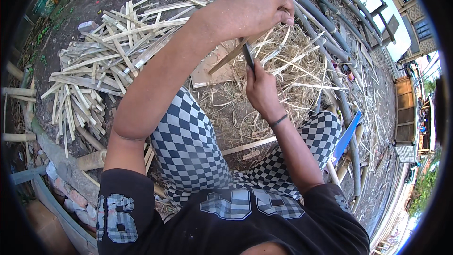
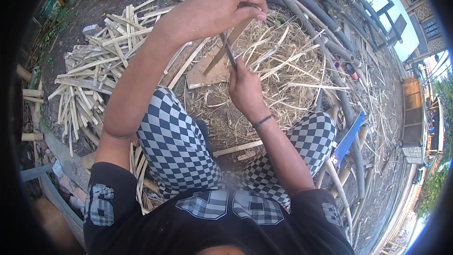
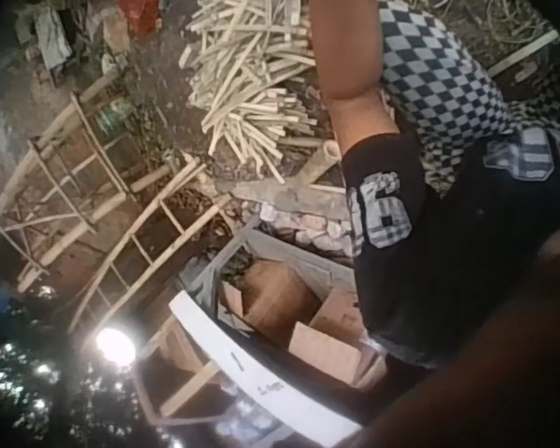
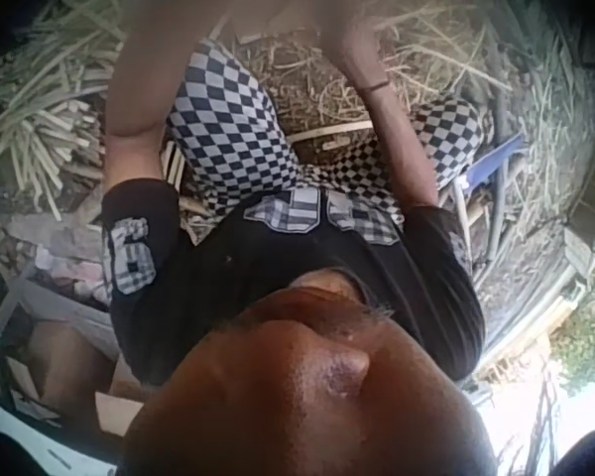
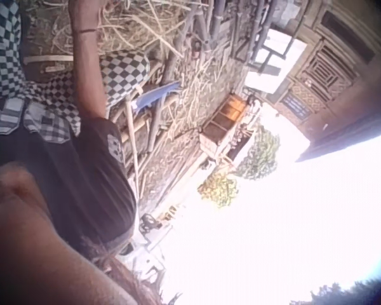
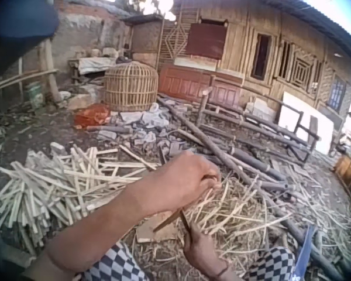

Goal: Shaving and smoothing bamboo strips using a large knife or machete.

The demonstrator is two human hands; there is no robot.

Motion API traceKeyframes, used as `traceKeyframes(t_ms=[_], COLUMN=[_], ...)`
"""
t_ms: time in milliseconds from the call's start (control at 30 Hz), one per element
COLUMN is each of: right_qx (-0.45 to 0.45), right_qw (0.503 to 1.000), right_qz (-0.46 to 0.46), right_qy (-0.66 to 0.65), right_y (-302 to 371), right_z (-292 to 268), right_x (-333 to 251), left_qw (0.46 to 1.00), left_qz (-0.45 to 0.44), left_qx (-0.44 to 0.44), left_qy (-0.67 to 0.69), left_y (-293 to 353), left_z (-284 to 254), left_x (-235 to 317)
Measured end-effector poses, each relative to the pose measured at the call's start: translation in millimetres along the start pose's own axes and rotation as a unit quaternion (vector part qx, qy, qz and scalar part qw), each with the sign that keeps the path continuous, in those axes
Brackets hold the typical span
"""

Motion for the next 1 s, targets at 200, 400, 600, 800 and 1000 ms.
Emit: traceKeyframes(t_ms=[200,400,600,800,1000], right_qx=[-0.085,-0.092,-0.057,-0.027,-0.213], right_qw=[0.996,0.995,0.997,0.999,0.958], right_qz=[0.02,-0.007,-0.027,0.007,0.137], right_qy=[0.011,-0.023,0.052,0.038,0.137], right_y=[-31,-33,-34,-34,-12], right_z=[59,61,38,83,228], right_x=[32,27,-11,18,162], left_qw=[0.998,0.992,0.99,0.988,0.989], left_qz=[-0.006,0.024,-0.012,0.059,0.015], left_qx=[0.051,0.111,0.093,0.137,0.11], left_qy=[0.028,0.045,0.107,0.046,0.094], left_y=[11,21,22,36,41], left_z=[-10,-18,-9,-23,-21], left_x=[-20,-30,-52,-35,-48])
Point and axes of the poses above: each hand's wrist, its own y-axis away from the middle knuckle, its own z-axis out of the palm, x = y × z, the point moved 9 cm from there along -y, towards the middle knuckle, and after that the axes turned 14 degrees about -x, right-handed, at the moved point
